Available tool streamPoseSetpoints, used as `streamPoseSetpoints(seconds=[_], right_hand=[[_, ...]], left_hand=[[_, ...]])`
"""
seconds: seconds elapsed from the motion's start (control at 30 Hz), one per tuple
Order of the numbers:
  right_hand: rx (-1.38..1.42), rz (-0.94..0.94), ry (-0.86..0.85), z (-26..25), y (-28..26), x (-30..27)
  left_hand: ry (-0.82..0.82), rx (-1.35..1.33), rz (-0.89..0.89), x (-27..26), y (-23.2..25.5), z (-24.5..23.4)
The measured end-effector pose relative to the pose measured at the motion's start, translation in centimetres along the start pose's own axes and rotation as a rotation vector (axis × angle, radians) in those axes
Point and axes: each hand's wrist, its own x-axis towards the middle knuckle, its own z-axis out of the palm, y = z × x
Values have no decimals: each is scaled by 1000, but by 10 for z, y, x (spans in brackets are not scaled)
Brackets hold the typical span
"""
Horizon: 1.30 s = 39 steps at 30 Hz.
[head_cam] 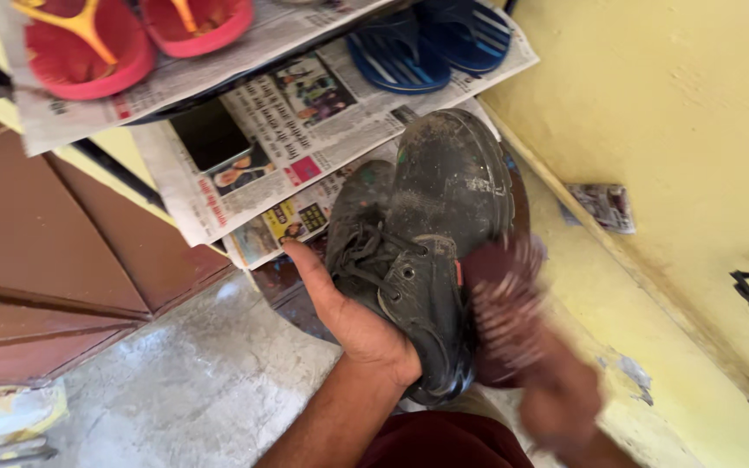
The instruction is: The person wipes a pair of dirty black shoes with a patterned cloth, rotating them to clean different sides. They then tie the laces on one shoe and continue wiping the other shoe before placing both on a newspaper-lined shelf.
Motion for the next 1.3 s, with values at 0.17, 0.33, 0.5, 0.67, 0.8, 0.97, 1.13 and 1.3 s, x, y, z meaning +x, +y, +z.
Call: streamPoseSetpoints(seconds=[0.17,0.33,0.5,0.67,0.8,0.97,1.13,1.3], right_hand=[[-447,-587,144,-9,-70,49],[-890,-591,-345,28,-90,92],[-1144,-547,-331,19,-73,65],[-1047,-545,-458,-44,-50,21],[-1070,-610,-726,-88,-47,12],[-1243,-555,-1016,-116,-59,31],[-1089,-700,-520,-106,-107,51],[-888,-625,-192,-66,-129,51]], left_hand=[[60,-22,-200,-3,-17,8],[-49,-62,-94,1,-56,22],[47,-5,178,15,-72,40],[41,63,257,17,-81,50],[43,-35,228,22,-91,55],[-5,-17,218,23,-93,56],[6,-28,252,22,-85,60],[-218,-4,267,15,-94,45]])
